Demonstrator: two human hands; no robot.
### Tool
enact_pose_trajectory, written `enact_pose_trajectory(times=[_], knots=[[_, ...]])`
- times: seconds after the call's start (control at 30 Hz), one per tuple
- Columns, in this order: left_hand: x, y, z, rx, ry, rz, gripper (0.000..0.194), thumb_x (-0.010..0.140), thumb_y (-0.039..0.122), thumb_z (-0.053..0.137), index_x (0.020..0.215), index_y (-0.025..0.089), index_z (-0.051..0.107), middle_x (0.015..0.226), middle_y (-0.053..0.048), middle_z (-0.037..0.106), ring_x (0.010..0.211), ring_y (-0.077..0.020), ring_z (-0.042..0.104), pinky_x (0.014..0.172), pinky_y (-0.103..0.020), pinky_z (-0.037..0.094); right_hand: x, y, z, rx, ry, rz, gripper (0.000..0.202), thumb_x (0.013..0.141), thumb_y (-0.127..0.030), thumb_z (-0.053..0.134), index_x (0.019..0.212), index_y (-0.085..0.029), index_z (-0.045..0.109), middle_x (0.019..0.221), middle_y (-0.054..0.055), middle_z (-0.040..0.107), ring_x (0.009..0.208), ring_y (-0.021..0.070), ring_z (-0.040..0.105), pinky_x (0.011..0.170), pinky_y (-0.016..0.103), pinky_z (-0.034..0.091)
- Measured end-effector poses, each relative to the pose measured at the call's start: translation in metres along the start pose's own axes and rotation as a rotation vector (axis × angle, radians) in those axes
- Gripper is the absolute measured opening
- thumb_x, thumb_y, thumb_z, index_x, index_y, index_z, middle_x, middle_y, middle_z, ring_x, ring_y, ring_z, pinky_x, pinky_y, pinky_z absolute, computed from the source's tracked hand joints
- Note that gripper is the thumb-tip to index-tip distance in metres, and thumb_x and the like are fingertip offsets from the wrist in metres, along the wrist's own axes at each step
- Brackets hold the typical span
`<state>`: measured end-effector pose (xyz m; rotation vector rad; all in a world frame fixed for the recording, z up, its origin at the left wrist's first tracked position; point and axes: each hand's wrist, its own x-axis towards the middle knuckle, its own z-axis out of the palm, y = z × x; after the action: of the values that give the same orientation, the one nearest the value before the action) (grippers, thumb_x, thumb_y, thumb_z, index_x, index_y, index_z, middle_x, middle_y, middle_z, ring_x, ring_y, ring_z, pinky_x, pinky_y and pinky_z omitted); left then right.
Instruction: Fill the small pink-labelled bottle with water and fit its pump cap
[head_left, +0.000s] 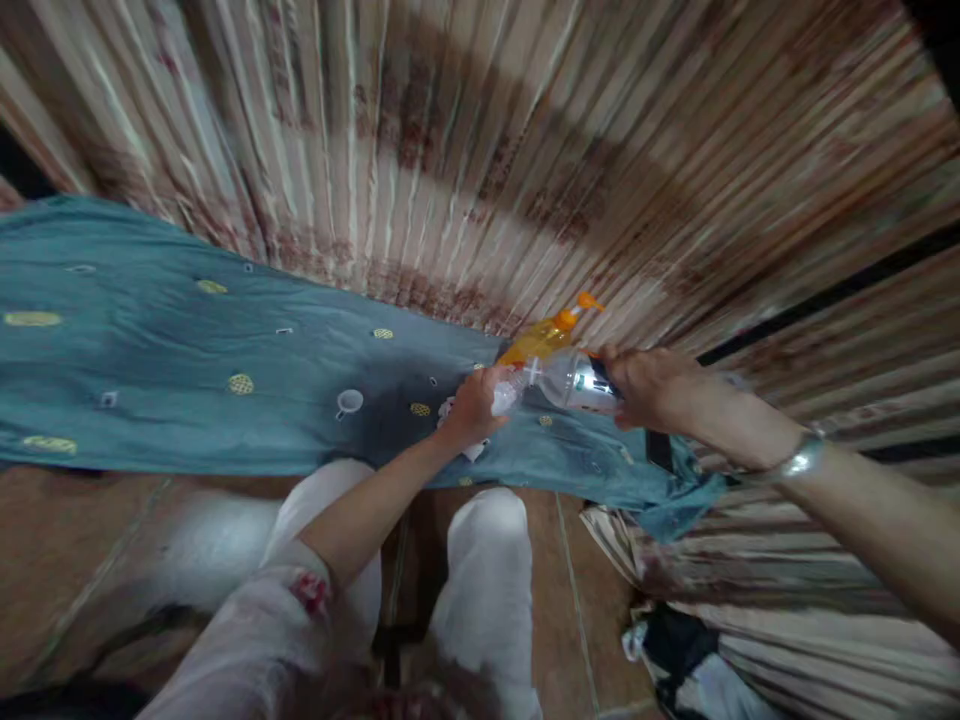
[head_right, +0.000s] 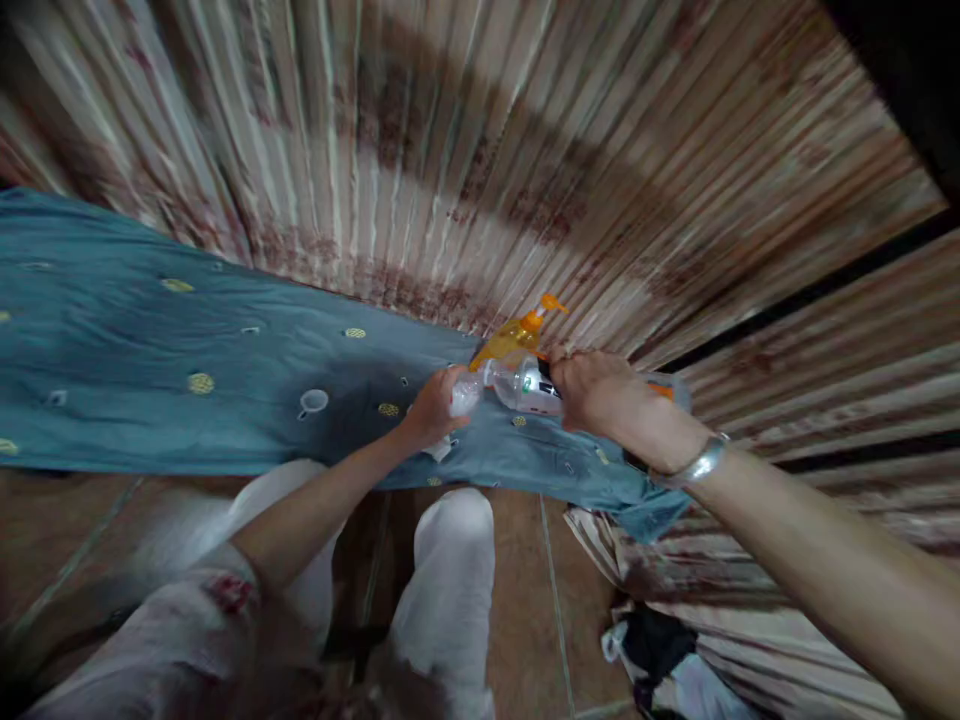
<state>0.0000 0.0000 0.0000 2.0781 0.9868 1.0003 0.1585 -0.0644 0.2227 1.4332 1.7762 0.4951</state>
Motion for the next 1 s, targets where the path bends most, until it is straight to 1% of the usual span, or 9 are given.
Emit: enact_pose_trajectory(times=[0.2, 0.33, 0.47, 0.53, 0.7, 0.87, 1.0], knots=[[0.001, -0.003, 0.002, -0.022, 0.028, 0.006, 0.074, 0.064, 0.014, 0.072, 0.132, 0.018, 0.043, 0.124, -0.012, 0.058, 0.114, -0.0274, 0.057, 0.101, -0.044, 0.048, -0.003, -0.002, -0.007, 0.026, -0.009, 0.049, 0.064, 0.07, -0.031, 0.077, 0.125, -0.007, 0.055, 0.099, 0.019, 0.074, 0.093, 0.0315, 0.072, 0.073, 0.033, 0.05], [0.001, -0.003, 0.003, -0.017, 0.035, 0.019, 0.073, 0.066, 0.015, 0.071, 0.132, 0.021, 0.042, 0.126, -0.011, 0.058, 0.118, -0.0282, 0.056, 0.101, -0.046, 0.048, -0.003, -0.002, -0.012, 0.046, -0.018, 0.031, 0.059, 0.07, -0.031, 0.077, 0.121, -0.008, 0.056, 0.095, 0.018, 0.075, 0.092, 0.0316, 0.073, 0.071, 0.032, 0.05], [0.001, 0.0, 0.001, 0.004, 0.006, -0.004, 0.077, 0.065, 0.015, 0.074, 0.135, 0.013, 0.042, 0.127, -0.016, 0.057, 0.118, -0.0301, 0.056, 0.102, -0.045, 0.047, -0.005, -0.003, -0.015, 0.051, -0.028, 0.045, 0.062, 0.071, -0.029, 0.077, 0.124, -0.008, 0.054, 0.095, 0.017, 0.075, 0.09, 0.0308, 0.074, 0.068, 0.031, 0.049], [0.001, 0.001, 0.0, 0.009, 0.002, -0.013, 0.078, 0.065, 0.014, 0.075, 0.135, 0.012, 0.042, 0.127, -0.017, 0.057, 0.119, -0.0305, 0.055, 0.103, -0.045, 0.046, -0.005, -0.004, -0.017, 0.04, -0.033, 0.056, 0.062, 0.071, -0.029, 0.077, 0.125, -0.008, 0.053, 0.095, 0.018, 0.075, 0.091, 0.0309, 0.073, 0.068, 0.031, 0.049], [0.0, 0.0, 0.0, -0.01, 0.01, -0.007, 0.074, 0.066, 0.016, 0.073, 0.133, 0.017, 0.043, 0.126, -0.014, 0.058, 0.117, -0.0294, 0.056, 0.1, -0.046, 0.048, -0.005, -0.004, -0.017, 0.035, -0.048, 0.066, 0.066, 0.071, -0.027, 0.077, 0.128, -0.006, 0.051, 0.096, 0.019, 0.075, 0.091, 0.0319, 0.073, 0.068, 0.032, 0.048], [0.0, 0.0, 0.0, -0.012, 0.021, 0.007, 0.074, 0.065, 0.016, 0.073, 0.133, 0.017, 0.043, 0.126, -0.014, 0.058, 0.119, -0.0299, 0.056, 0.102, -0.046, 0.048, -0.004, -0.004, -0.017, 0.033, -0.035, 0.049, 0.064, 0.071, -0.027, 0.076, 0.127, -0.006, 0.051, 0.096, 0.019, 0.074, 0.092, 0.032, 0.073, 0.069, 0.032, 0.047], [0.0, -0.001, 0.001, -0.02, 0.032, 0.008, 0.075, 0.064, 0.015, 0.074, 0.133, 0.02, 0.043, 0.125, -0.012, 0.057, 0.116, -0.0282, 0.057, 0.101, -0.045, 0.049, -0.005, -0.007, -0.022, 0.038, -0.049, 0.091, 0.063, 0.071, -0.026, 0.075, 0.127, -0.006, 0.052, 0.098, 0.019, 0.074, 0.091, 0.0322, 0.073, 0.068, 0.032, 0.048]])
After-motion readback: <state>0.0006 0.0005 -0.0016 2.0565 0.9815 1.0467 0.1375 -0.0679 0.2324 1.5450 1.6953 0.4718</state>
